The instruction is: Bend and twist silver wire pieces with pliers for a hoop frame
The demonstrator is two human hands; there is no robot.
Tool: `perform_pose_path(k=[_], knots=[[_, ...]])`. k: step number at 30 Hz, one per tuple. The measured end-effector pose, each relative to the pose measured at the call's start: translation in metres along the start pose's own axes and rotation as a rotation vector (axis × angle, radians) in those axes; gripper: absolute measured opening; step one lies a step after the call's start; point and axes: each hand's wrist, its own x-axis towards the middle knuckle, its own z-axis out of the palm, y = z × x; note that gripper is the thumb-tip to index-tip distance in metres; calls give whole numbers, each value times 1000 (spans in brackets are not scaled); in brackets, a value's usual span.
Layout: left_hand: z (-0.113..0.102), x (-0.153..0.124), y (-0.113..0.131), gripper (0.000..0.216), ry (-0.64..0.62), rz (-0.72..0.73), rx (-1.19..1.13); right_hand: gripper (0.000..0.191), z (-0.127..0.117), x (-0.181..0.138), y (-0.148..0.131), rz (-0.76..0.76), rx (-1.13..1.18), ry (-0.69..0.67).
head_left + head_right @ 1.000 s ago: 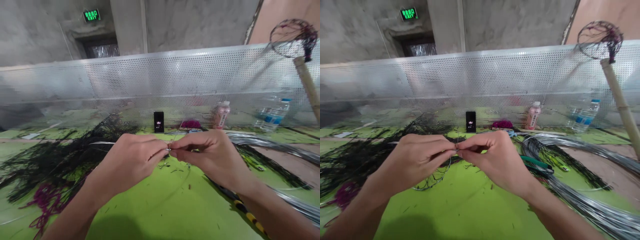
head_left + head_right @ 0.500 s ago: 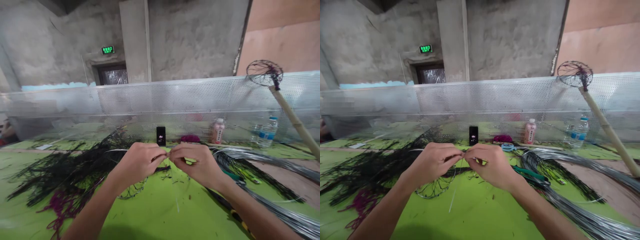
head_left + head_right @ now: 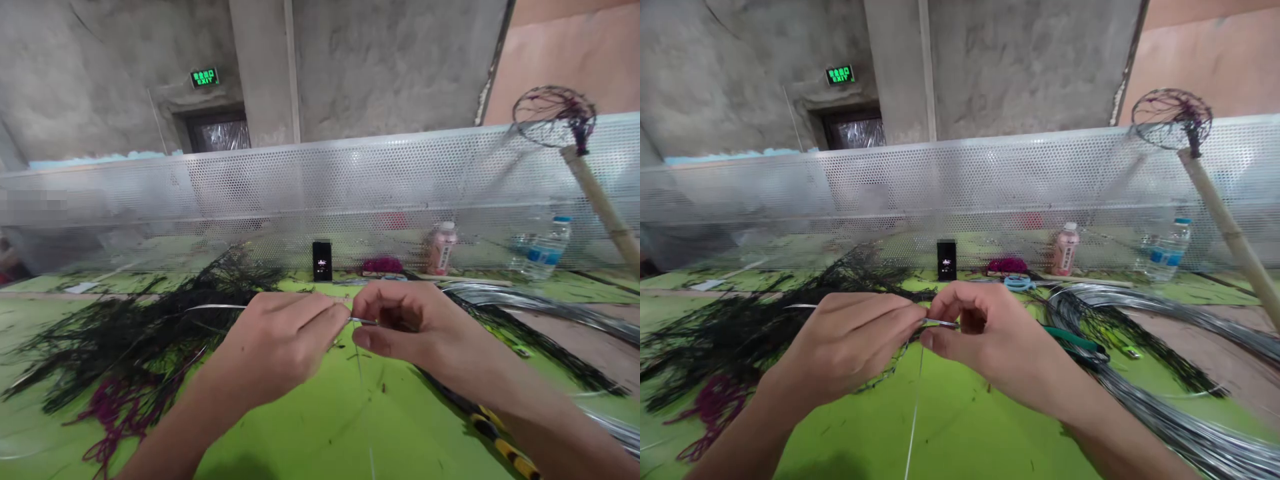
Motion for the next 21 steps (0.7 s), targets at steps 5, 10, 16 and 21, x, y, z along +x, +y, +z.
perform_pose_path(k=[5, 10, 16, 21], knots=[[-4, 2, 6, 17, -9, -5, 8, 17, 3, -4, -6, 19, -8, 39], [-10, 1, 9, 27, -71, -30, 35, 14, 5, -4, -7, -45, -50, 96], [-15, -2, 7, 31, -221, -12, 3, 16, 2, -4, -4, -95, -158, 101], [-13, -4, 3, 30, -305, -11, 3, 17, 4, -4, -3, -132, -231, 153]])
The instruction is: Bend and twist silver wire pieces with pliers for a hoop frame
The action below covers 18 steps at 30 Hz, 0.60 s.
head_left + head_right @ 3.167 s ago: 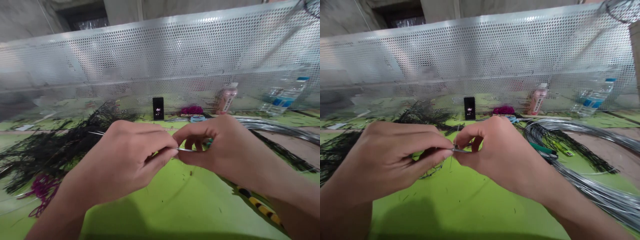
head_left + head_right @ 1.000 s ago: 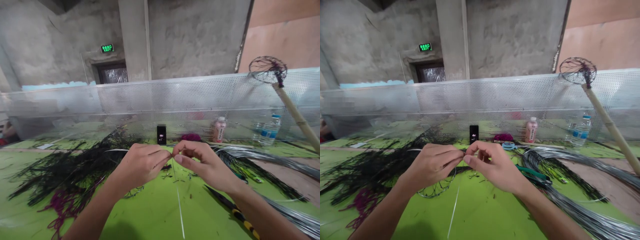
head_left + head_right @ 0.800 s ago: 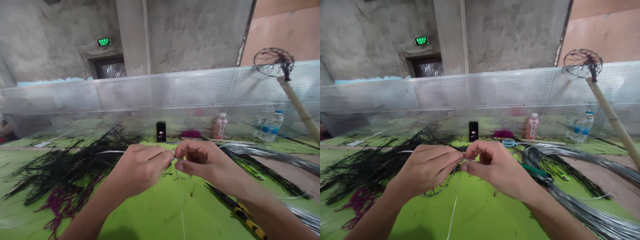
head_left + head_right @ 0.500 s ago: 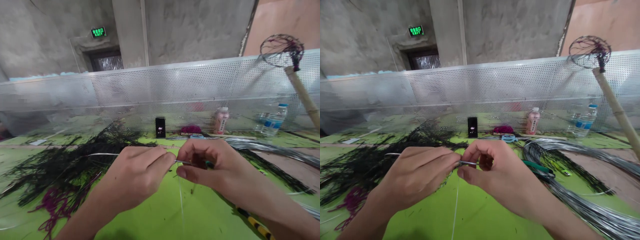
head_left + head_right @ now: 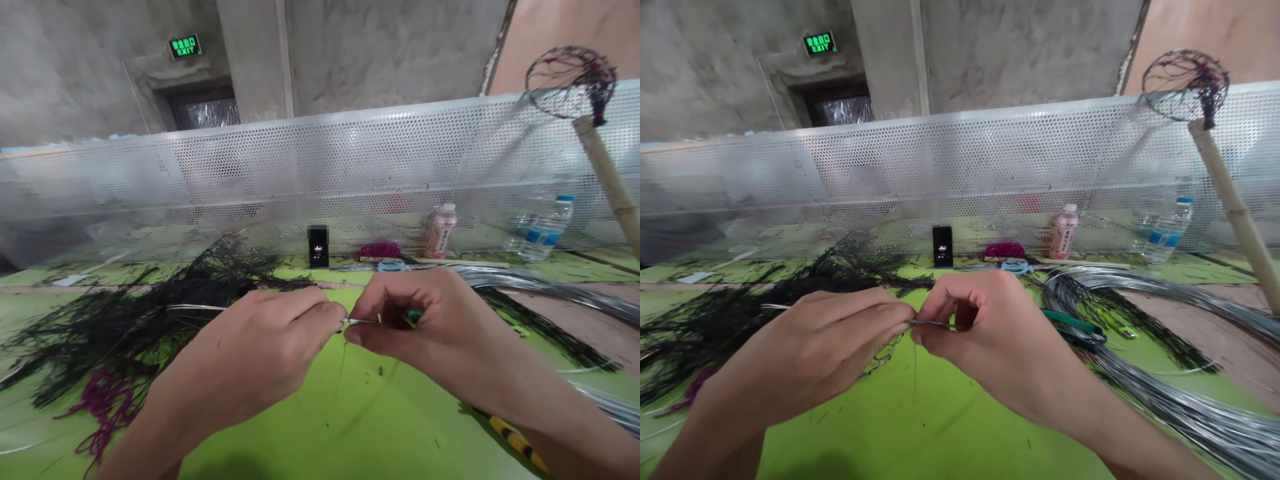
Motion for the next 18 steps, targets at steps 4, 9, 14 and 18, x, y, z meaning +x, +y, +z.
perform_pose_path(k=[4, 9, 14, 18], knots=[[-1, -1, 1, 29, -77, -30, 17, 15, 4, -2, -1, -65, -109, 74], [0, -3, 0, 26, -140, -47, -17, 18, 10, -2, 5, -397, -393, 230], [0, -2, 1, 20, -153, -44, 0, 26, 8, -1, 13, -781, -731, 268], [-3, 0, 6, 23, -109, 66, 164, 24, 4, -2, 14, -865, -793, 236]])
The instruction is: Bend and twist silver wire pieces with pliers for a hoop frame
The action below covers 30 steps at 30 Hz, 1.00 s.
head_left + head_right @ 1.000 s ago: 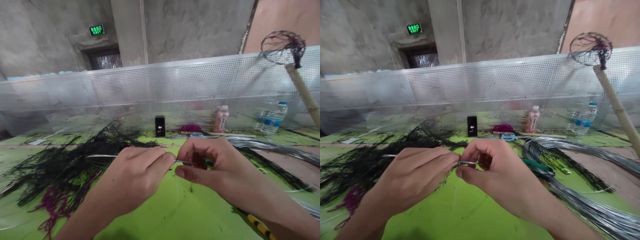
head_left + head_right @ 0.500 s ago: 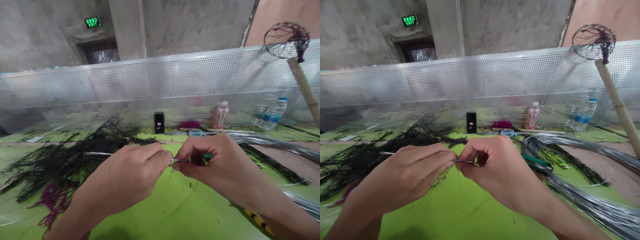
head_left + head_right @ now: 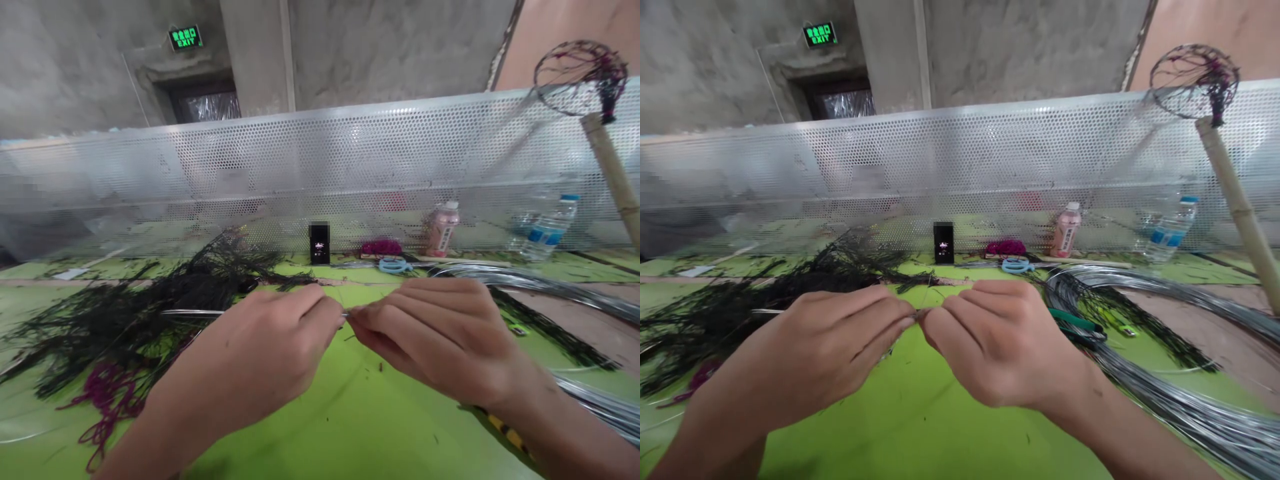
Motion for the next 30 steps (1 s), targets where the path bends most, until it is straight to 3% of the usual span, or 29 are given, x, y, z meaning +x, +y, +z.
perform_pose_path(k=[5, 7, 11, 14, 17, 21, 30], knots=[[-2, 0, 2, 26, 50, -75, -153, 33, 4, -2, -4, -121, -108, 126], [-1, 1, 2, 31, 77, -87, -202, 36, 7, -2, -3, -94, -94, 119], [2, 3, 0, 27, 211, -79, -176, 25, 6, 2, 7, 155, 123, -20], [1, 4, 0, 16, 348, -124, -160, 6, -3, 6, 16, 442, 516, -175], [-1, 4, 1, 16, 408, -156, -141, 6, -11, 8, 20, 619, 867, -298], [-3, 5, 1, 18, 398, -172, -141, 10, -12, 6, 19, 698, 1097, -278], [1, 3, 0, 10, 396, -178, -159, 33, -1, 1, 18, 847, 1288, -116]])
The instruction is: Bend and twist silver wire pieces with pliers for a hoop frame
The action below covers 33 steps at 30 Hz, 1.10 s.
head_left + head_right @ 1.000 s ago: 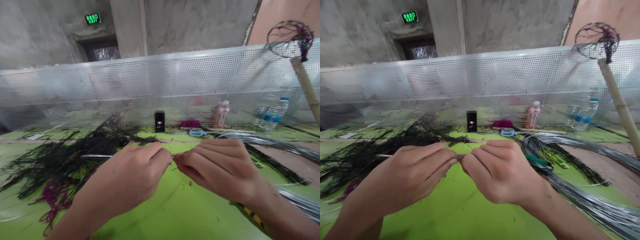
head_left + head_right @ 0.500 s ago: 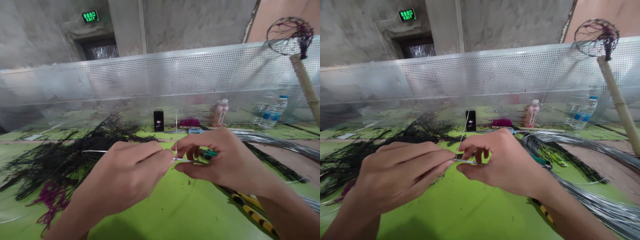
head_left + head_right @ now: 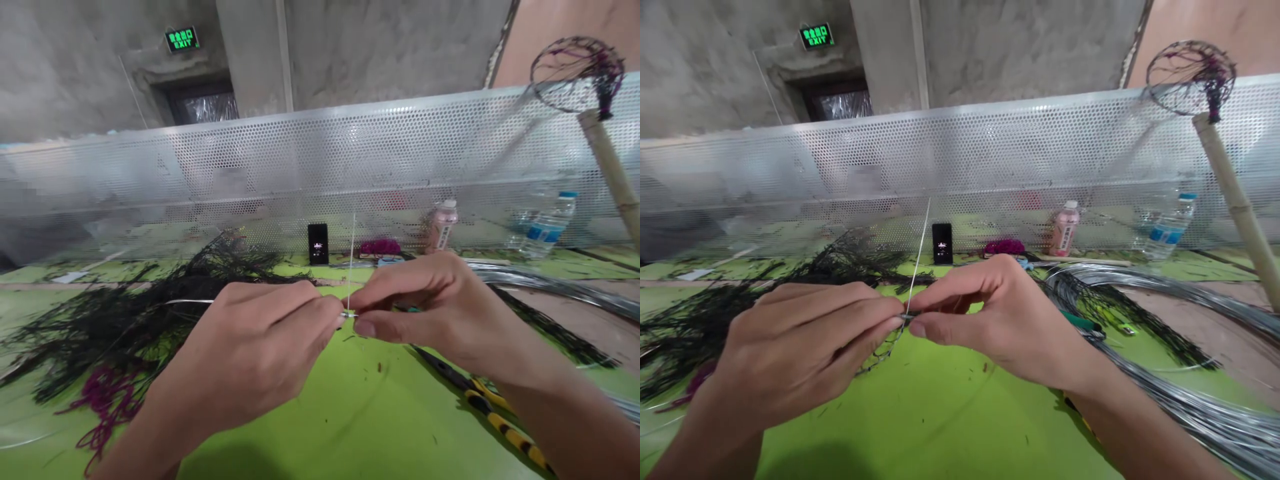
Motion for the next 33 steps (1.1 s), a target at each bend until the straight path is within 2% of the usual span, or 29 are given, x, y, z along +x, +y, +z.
perform_pose_path(k=[7, 12, 17, 21, 23, 26, 28, 30, 33], knots=[[0, 0, -2, 14, 8, 33, 19, 24, 3, 4, -3, 198, 208, -41], [1, -1, -4, 12, 44, 32, -18, 15, 8, 5, -1, 169, 300, -27], [1, -3, -4, 10, -3, 17, -59, 18, 14, 1, -2, 33, 191, 45], [0, -3, -4, 14, 3, 12, -57, 15, 17, -1, -6, -142, -91, 121], [1, -1, -6, 15, -7, 18, -63, 14, 15, -2, -5, -298, -315, 138], [8, 2, -10, 18, -54, 24, -67, 24, 10, -1, 3, -609, -708, 136], [12, 3, -14, 17, -56, 32, -51, 27, 8, 1, 8, -700, -816, 128], [15, 3, -17, 16, -15, 50, -29, 23, 7, 4, 10, -652, -777, 138], [14, 2, -15, 16, 33, 86, -12, 13, 7, 6, 4, -397, -543, 100]])
